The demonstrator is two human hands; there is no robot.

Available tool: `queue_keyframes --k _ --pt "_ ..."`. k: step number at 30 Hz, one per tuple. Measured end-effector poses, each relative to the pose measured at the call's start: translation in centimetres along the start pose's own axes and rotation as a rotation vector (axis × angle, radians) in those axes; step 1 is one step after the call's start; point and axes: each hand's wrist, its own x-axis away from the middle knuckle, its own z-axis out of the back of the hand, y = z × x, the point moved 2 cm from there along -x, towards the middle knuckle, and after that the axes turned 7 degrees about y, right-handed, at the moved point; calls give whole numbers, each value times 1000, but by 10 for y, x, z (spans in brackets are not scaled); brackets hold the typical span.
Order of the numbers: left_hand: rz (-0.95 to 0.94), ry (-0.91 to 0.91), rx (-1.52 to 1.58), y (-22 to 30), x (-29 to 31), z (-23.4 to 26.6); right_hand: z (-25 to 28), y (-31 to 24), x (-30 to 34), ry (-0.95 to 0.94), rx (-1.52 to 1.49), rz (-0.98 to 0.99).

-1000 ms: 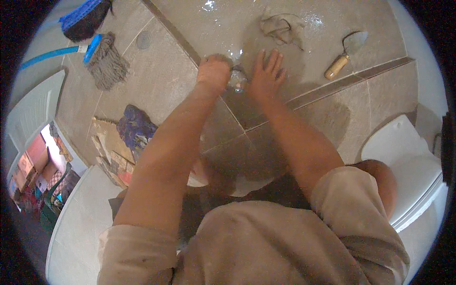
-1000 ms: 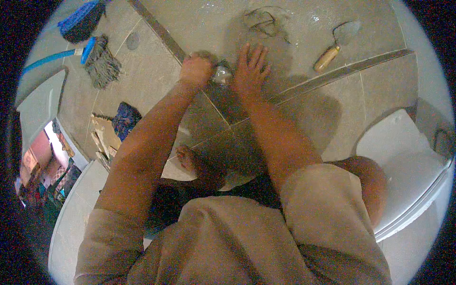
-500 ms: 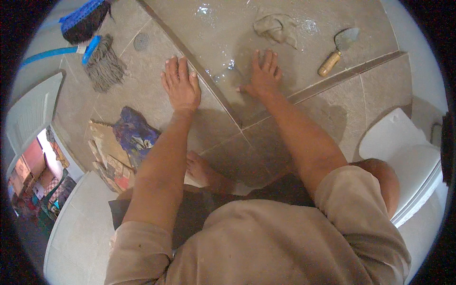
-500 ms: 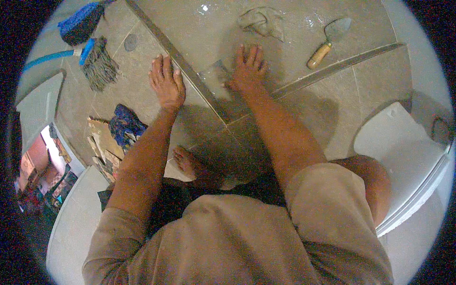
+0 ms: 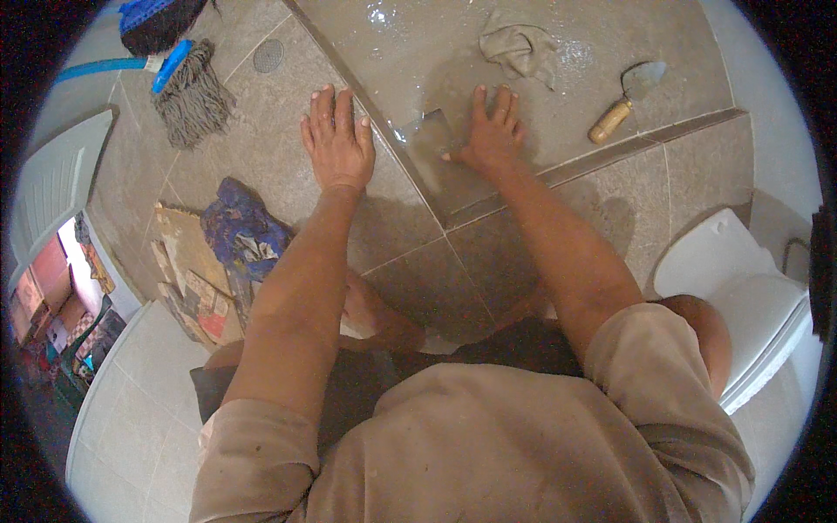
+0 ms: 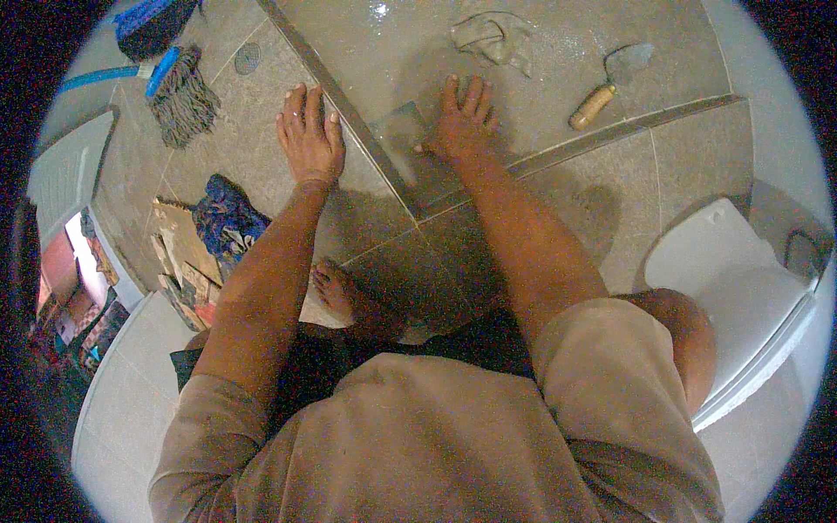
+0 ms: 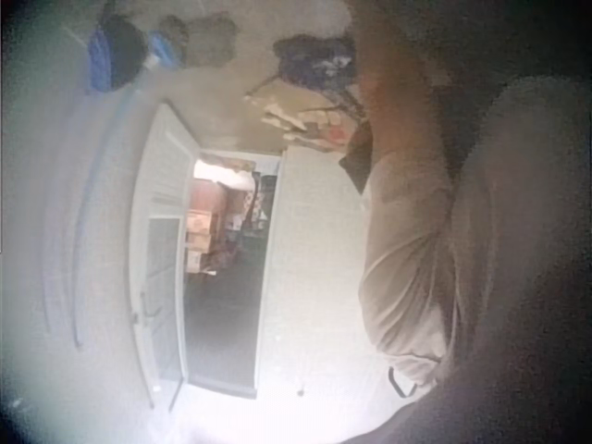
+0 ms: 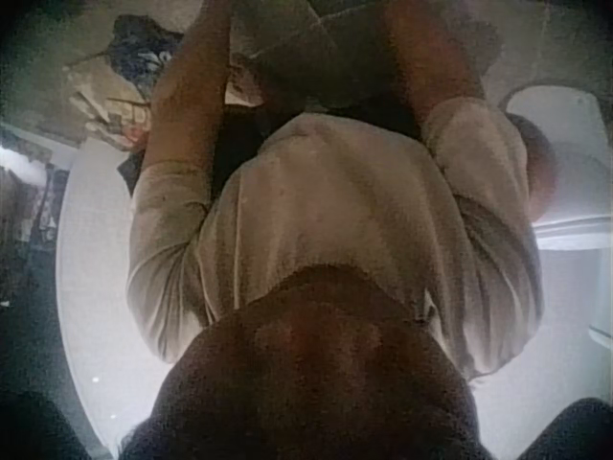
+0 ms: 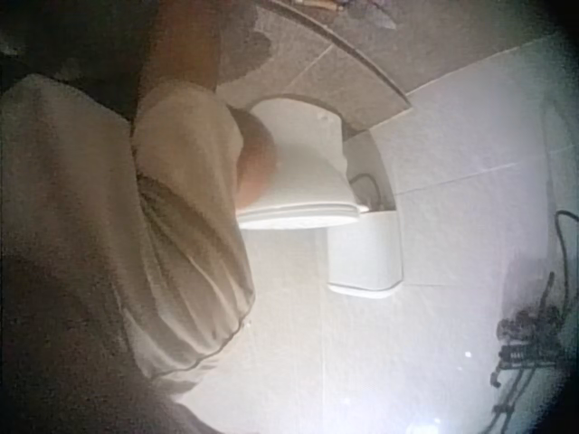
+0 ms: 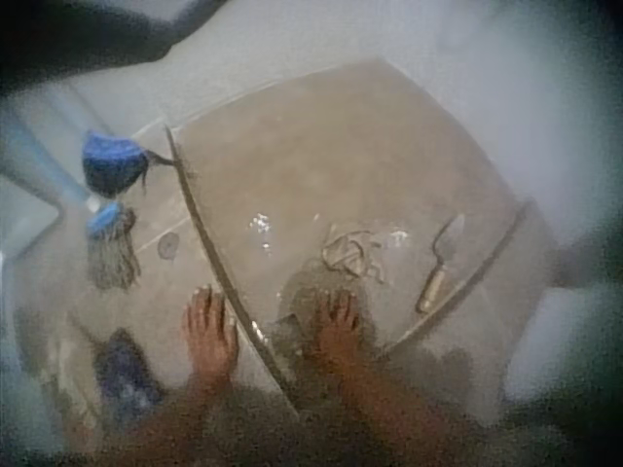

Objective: The person kneels on a tiled floor and uses a trowel to apply grout into the gaps between floor tiles. They then use a cloth to wipe the excess grout from the tile surfaces and clean the area around a floor drain.

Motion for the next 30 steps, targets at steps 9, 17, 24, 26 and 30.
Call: queue_keyframes --k 9,17,24,26,30 --pt "-13 39 30 1 0 -1 1 0 -2 -27 20 -12" --pt "-15 34 23 -1 0 -3 -2 3 -3 -17 35 -14" --pt "-8 24 14 0 0 -2 -1 1 -3 -20 16 -24" --pt "-10 21 15 0 -1 -2 -2 3 -3 -6 7 -15" --pt "-11 14 11 0 -1 -2 0 2 -4 -23 7 -16"
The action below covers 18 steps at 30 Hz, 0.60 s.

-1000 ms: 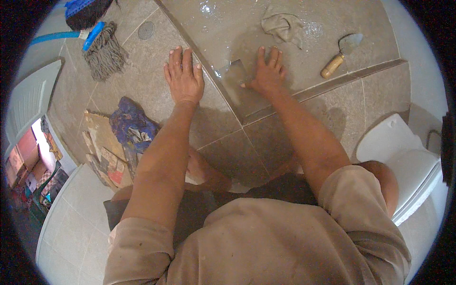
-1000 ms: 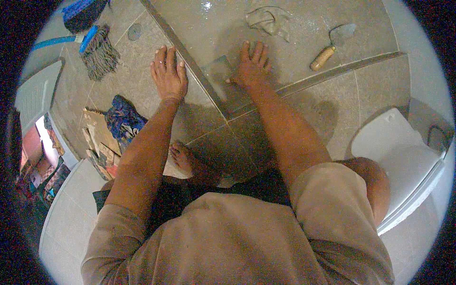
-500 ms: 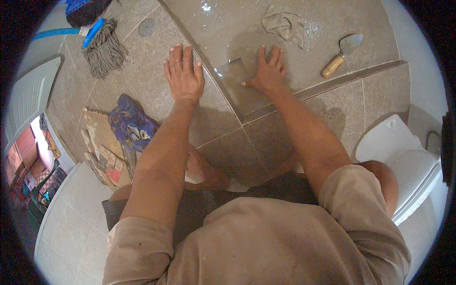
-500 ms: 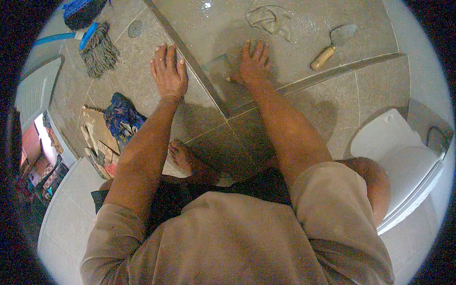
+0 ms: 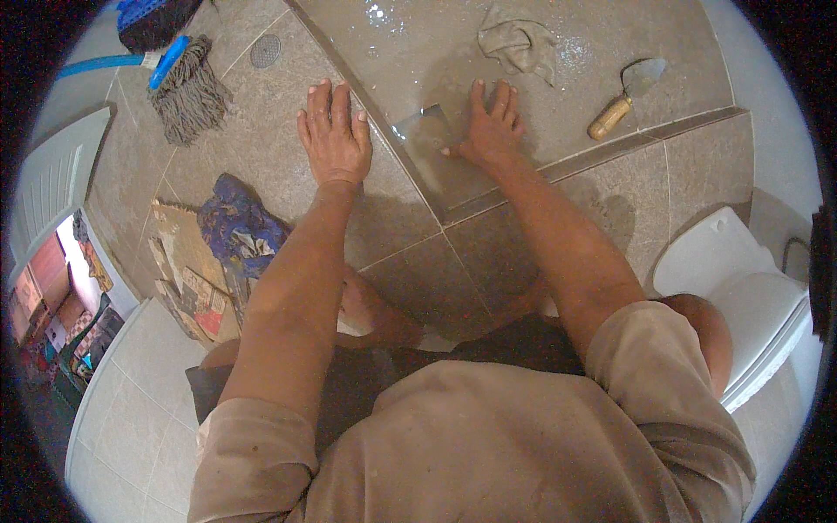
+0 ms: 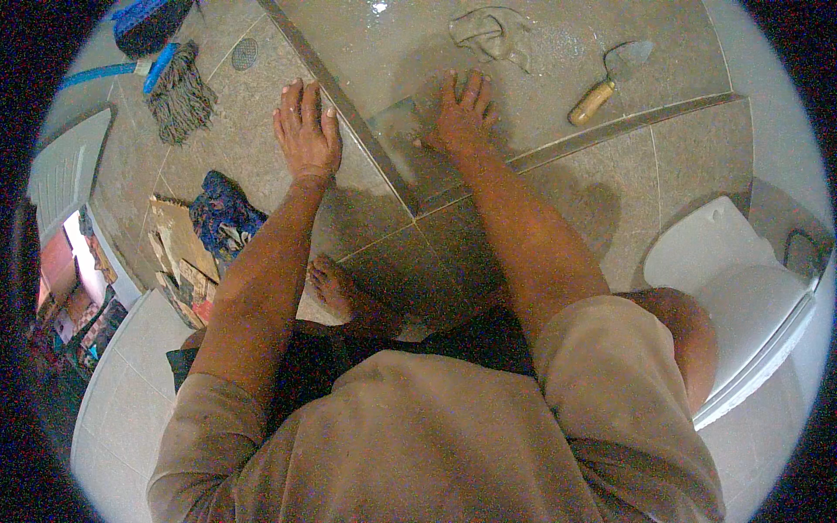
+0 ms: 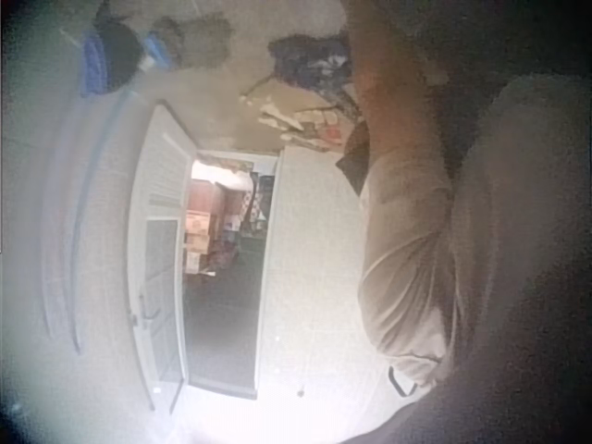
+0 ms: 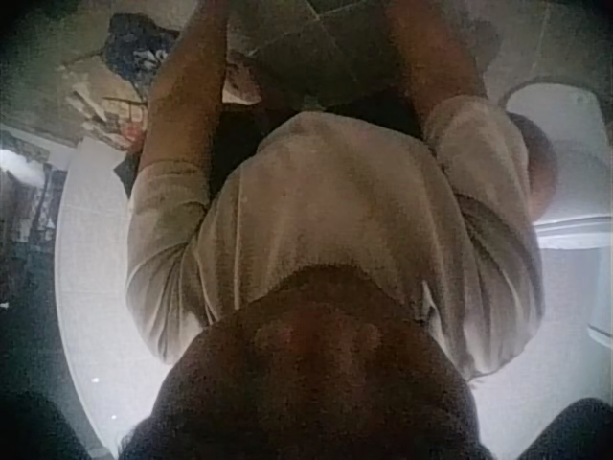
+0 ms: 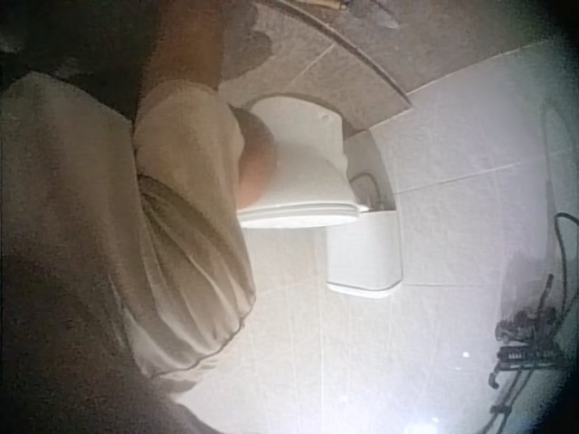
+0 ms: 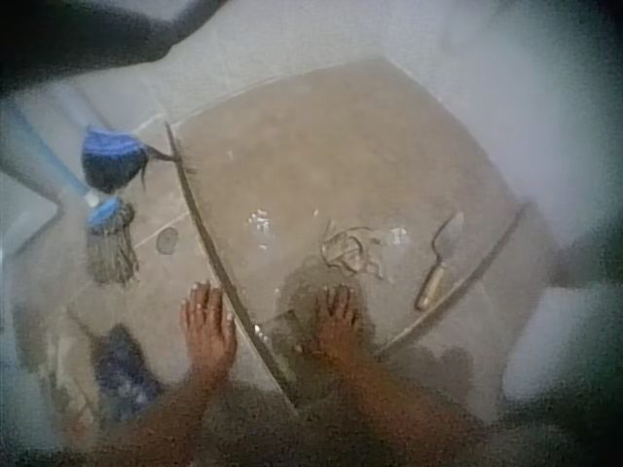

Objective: The person kneels on a tiled floor and uses a trowel to apply grout into the gaps between floor tiles. They then use a cloth to wipe the excess grout from the tile surfaces and clean the area around a floor drain.

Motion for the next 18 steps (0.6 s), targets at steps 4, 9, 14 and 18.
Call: queue_keyframes --k 4,9,14,18 --pt "-6 13 9 3 1 2 4 -3 1 -4 53 -18" --pt "-12 11 -7 1 -1 7 -1 -4 -3 -14 9 -33" --pt "10 -30 14 7 -4 7 7 -4 3 4 29 -48" --pt "-6 -2 35 6 -7 11 -8 -3 -3 69 93 -51"
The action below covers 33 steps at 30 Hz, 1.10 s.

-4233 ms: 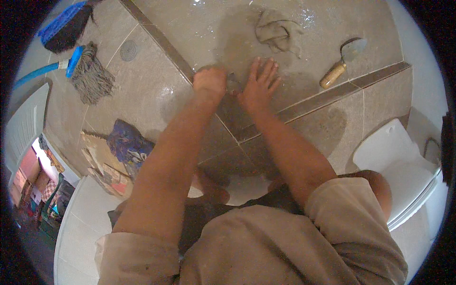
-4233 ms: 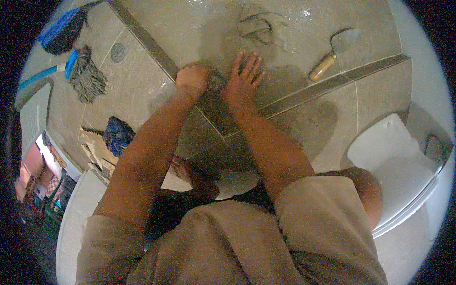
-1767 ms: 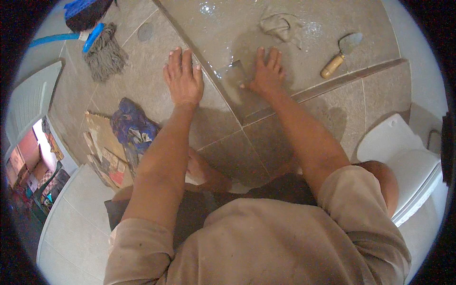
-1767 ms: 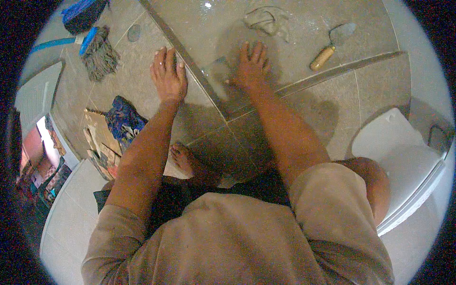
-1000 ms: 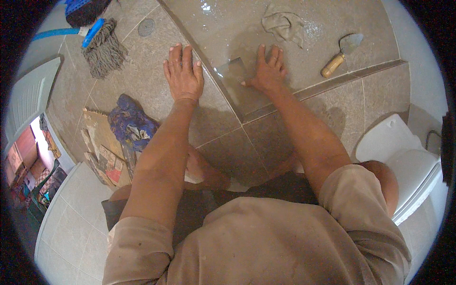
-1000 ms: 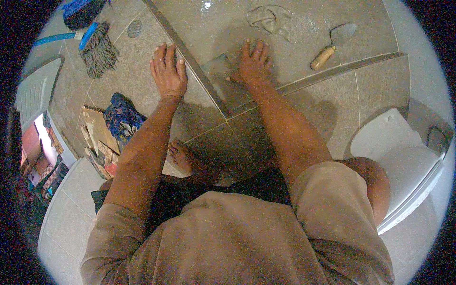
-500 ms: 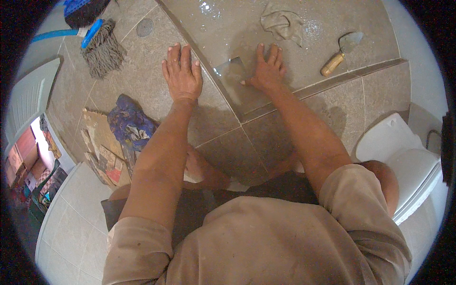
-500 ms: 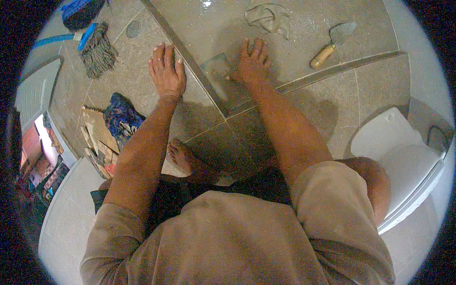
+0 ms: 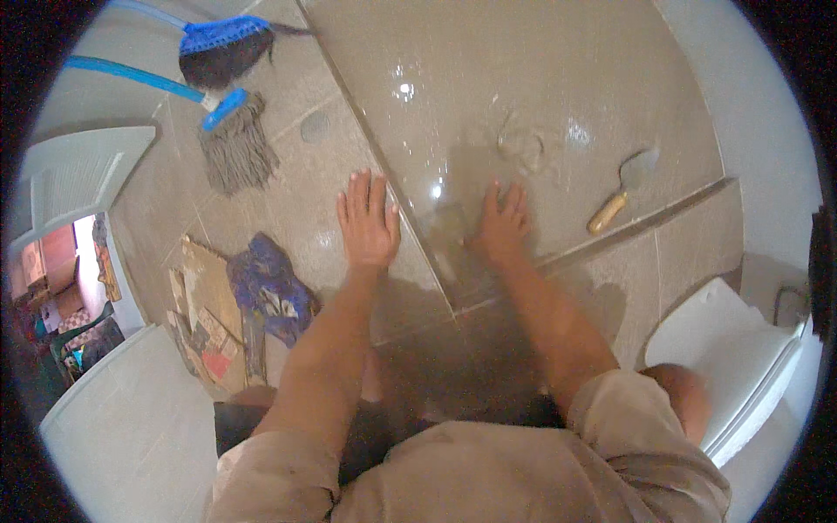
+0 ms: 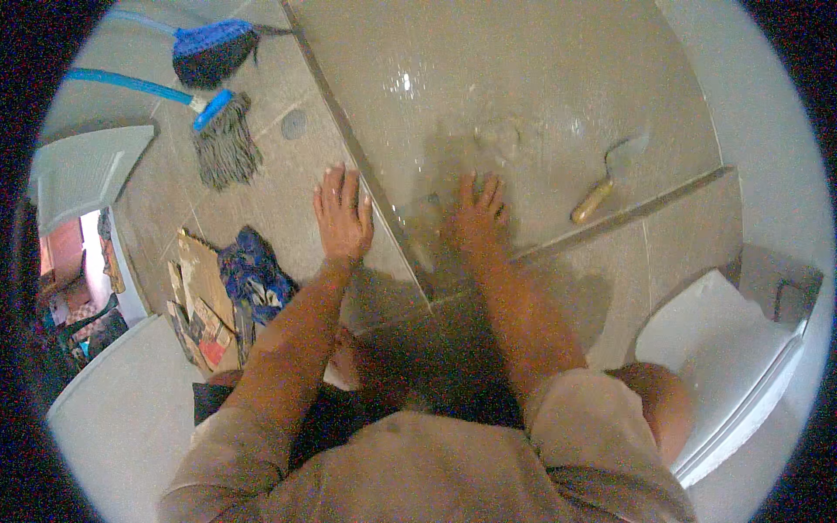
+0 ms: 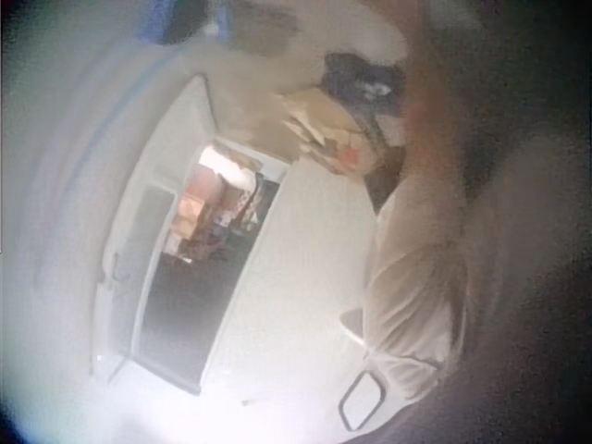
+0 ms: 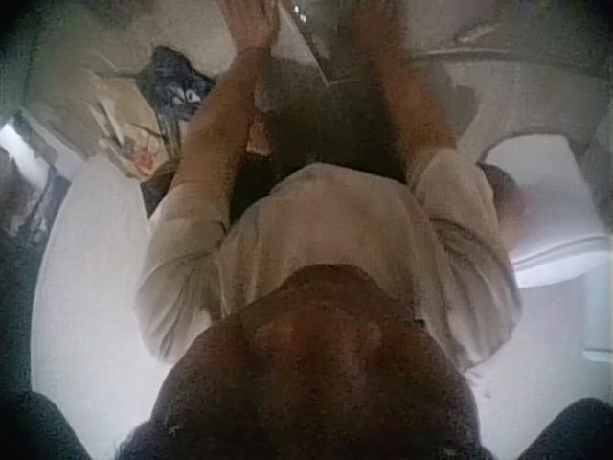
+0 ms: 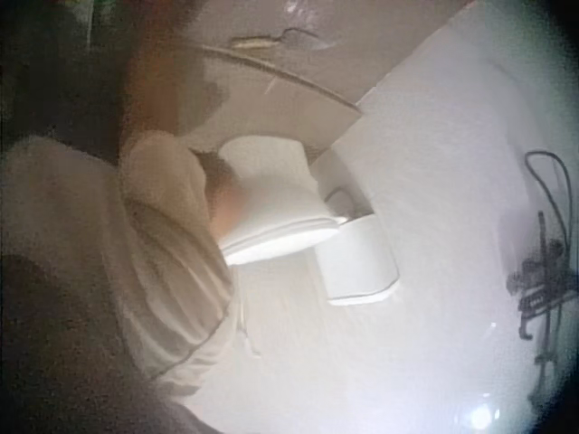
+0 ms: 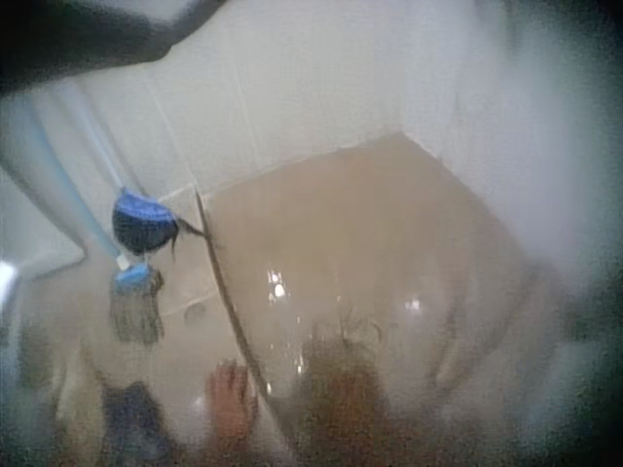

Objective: The person kneels on a tiled floor and uses a trowel to apply grout into the gaps between floor tiles. They then use a cloth to wipe the excess grout from the tile surfaces and clean the area around a floor drain.

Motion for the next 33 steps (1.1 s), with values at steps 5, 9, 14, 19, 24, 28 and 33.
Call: queue_keyframes --k 5,9,14,19,24,28,33 --pt "32 -22 -18 -8 2 6 16 -9 6 -11 -58 32" --pt "47 -24 25 3 -4 8 5 3 5 46 -43 29" --pt "51 -14 -12 -1 3 5 16 -2 5 -49 5 4" --pt "44 11 -1 1 2 9 17 3 2 -98 -24 15" --pt "33 1 26 10 -2 13 15 12 2 -55 -23 12" --pt "31 1 22 8 -2 16 10 13 1 -63 -51 29" --pt "-2 -13 -18 8 1 13 -1 15 6 75 -120 72"
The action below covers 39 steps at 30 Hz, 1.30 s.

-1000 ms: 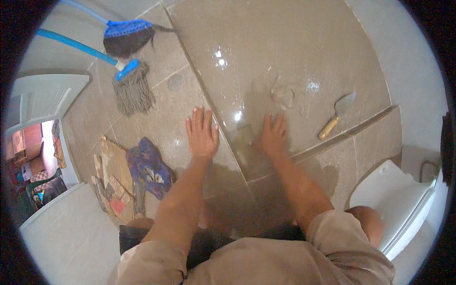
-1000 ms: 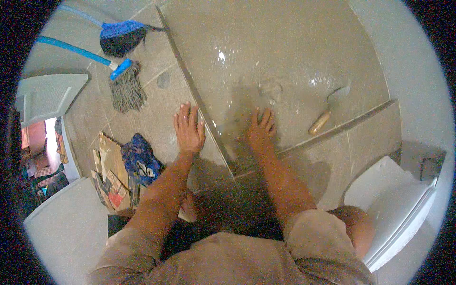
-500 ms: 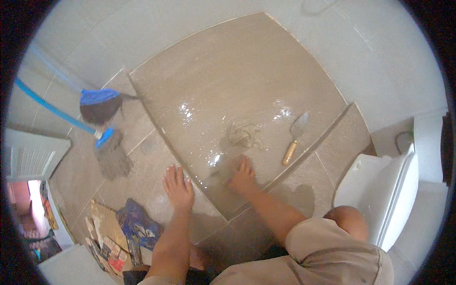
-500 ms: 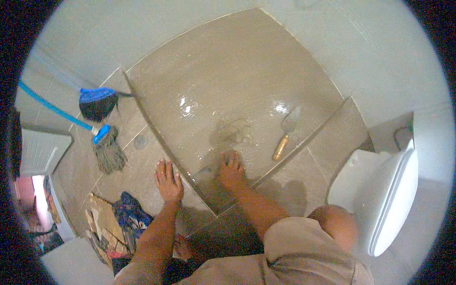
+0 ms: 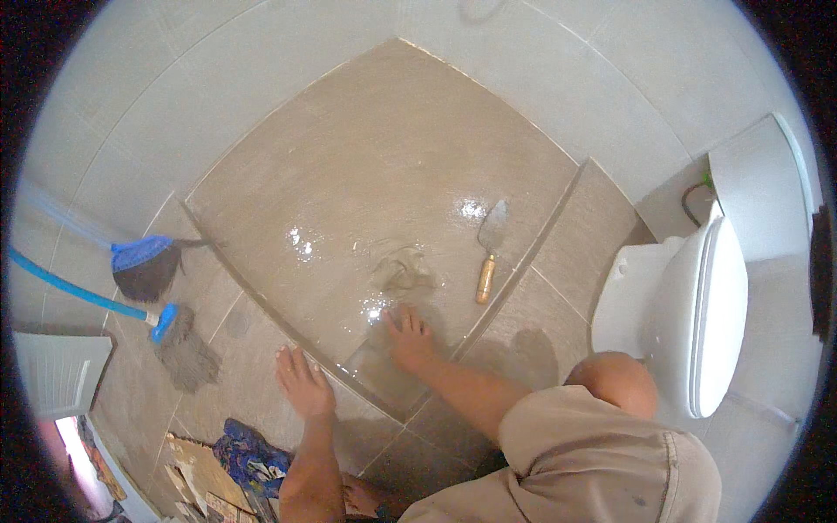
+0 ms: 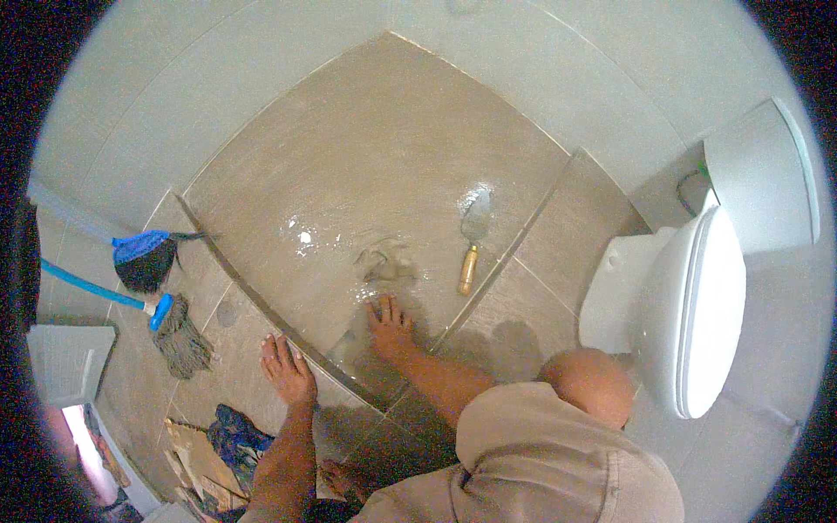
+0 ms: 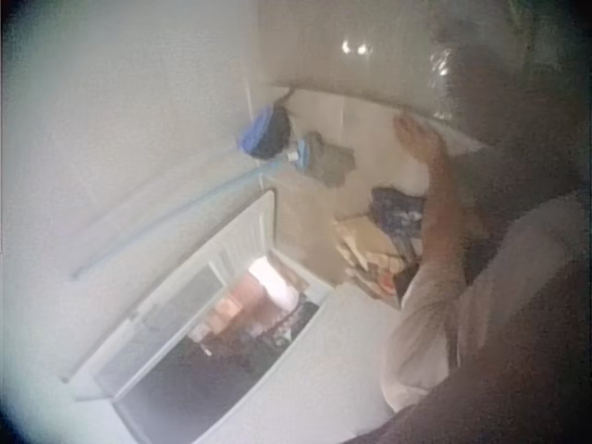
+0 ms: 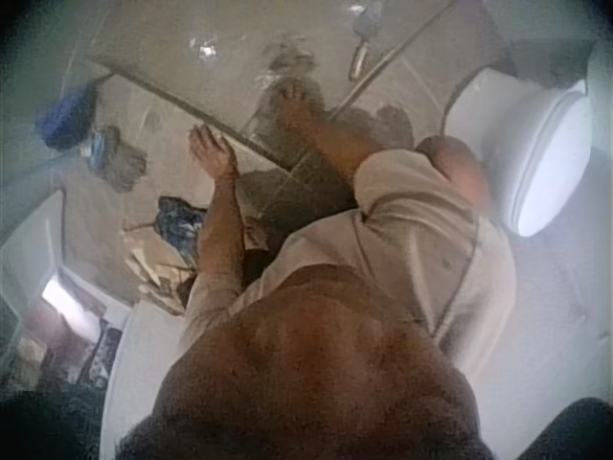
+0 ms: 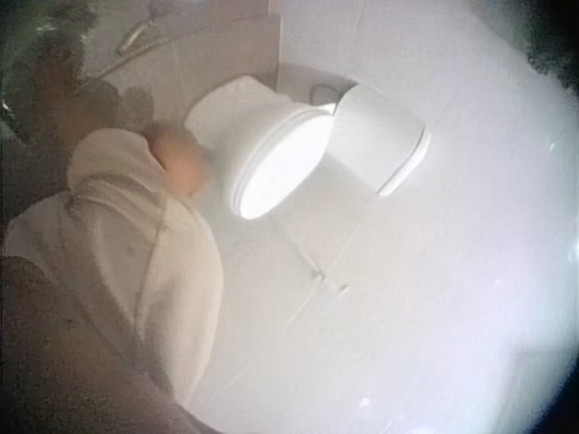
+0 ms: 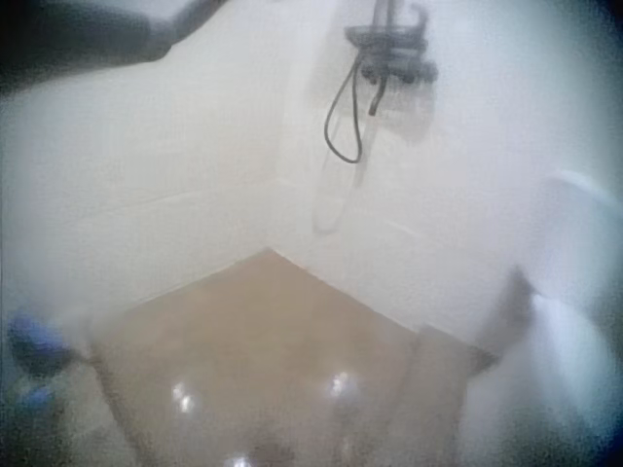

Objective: The person kneels on a tiled floor and uses a trowel to apply grout into the gaps between floor tiles. They then use a cloth to wipe the excess grout from the tile surfaces and clean the area around a floor drain.

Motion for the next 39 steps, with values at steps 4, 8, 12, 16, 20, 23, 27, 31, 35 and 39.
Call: queue_keyframes --k 4,8,12,16,20,23,27,31,35,39 --pt "-33 17 3 7 1 -5 -8 9 -3 41 94 -29" --pt "-33 10 -14 5 2 -4 9 2 2 36 -67 -55" --pt "-8 22 -14 1 6 -3 22 -5 6 58 -88 -30" --pt "-64 86 83 14 2 -33 -30 55 -43 233 -30 -227" --pt "-43 51 5 -22 0 -14 8 11 -23 310 -54 -35" --pt "0 35 -9 -15 1 -10 13 8 -2 199 15 217" --pt "23 42 3 -12 3 -13 -14 -8 25 72 116 745" --pt "36 40 27 -11 7 -13 -25 -14 39 4 223 881" --pt "36 39 27 -10 4 -12 -29 -3 3 99 337 634" --pt "33 49 24 -13 4 -15 -20 1 1 215 143 666"
